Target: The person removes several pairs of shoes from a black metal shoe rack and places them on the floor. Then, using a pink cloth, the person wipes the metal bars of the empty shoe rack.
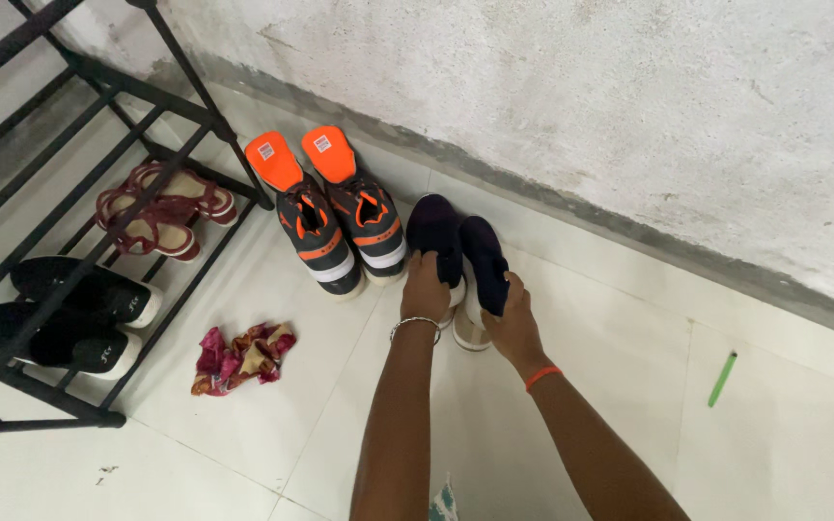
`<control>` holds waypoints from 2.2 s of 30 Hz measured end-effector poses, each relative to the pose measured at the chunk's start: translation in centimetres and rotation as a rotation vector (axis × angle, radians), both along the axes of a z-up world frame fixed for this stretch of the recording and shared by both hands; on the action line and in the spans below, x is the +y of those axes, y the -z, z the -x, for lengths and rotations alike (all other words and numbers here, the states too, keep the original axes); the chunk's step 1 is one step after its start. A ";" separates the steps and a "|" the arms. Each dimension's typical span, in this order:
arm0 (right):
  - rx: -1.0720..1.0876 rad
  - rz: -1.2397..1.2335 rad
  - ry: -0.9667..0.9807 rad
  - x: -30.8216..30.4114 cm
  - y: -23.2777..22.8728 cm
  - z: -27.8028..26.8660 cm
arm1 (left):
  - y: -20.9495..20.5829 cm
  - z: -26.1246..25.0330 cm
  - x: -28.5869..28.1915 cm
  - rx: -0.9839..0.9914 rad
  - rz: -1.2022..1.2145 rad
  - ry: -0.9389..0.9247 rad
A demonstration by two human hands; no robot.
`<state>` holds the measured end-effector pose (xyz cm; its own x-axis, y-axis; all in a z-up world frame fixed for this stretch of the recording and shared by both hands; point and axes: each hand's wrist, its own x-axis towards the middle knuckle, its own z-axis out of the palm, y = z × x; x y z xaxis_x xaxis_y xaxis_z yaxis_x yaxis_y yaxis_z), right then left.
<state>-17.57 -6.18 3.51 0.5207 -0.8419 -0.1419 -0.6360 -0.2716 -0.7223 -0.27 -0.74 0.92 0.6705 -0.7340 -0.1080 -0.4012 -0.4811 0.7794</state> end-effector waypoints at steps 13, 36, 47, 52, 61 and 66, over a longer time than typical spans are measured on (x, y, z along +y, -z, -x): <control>-0.044 0.120 -0.036 -0.2 1.2 0.7 | -2.7 0.0 0.3 -0.042 0.069 -0.002; 0.023 0.479 -0.192 3.9 -3.0 -0.8 | -3.5 -3.8 0.6 -0.009 0.324 -0.116; 0.034 0.581 -0.390 6.0 -8.9 -8.2 | -10.7 -3.6 3.7 0.055 0.294 -0.381; 0.051 0.827 -0.570 6.8 -10.9 -13.2 | -11.9 -5.0 6.6 0.019 0.357 -0.569; 0.060 0.820 -0.861 8.3 -12.0 -22.6 | -10.2 -10.0 10.5 0.058 0.279 -0.674; 0.074 0.768 -0.996 11.9 -9.2 -28.0 | -7.3 -14.3 15.7 -0.028 0.186 -0.736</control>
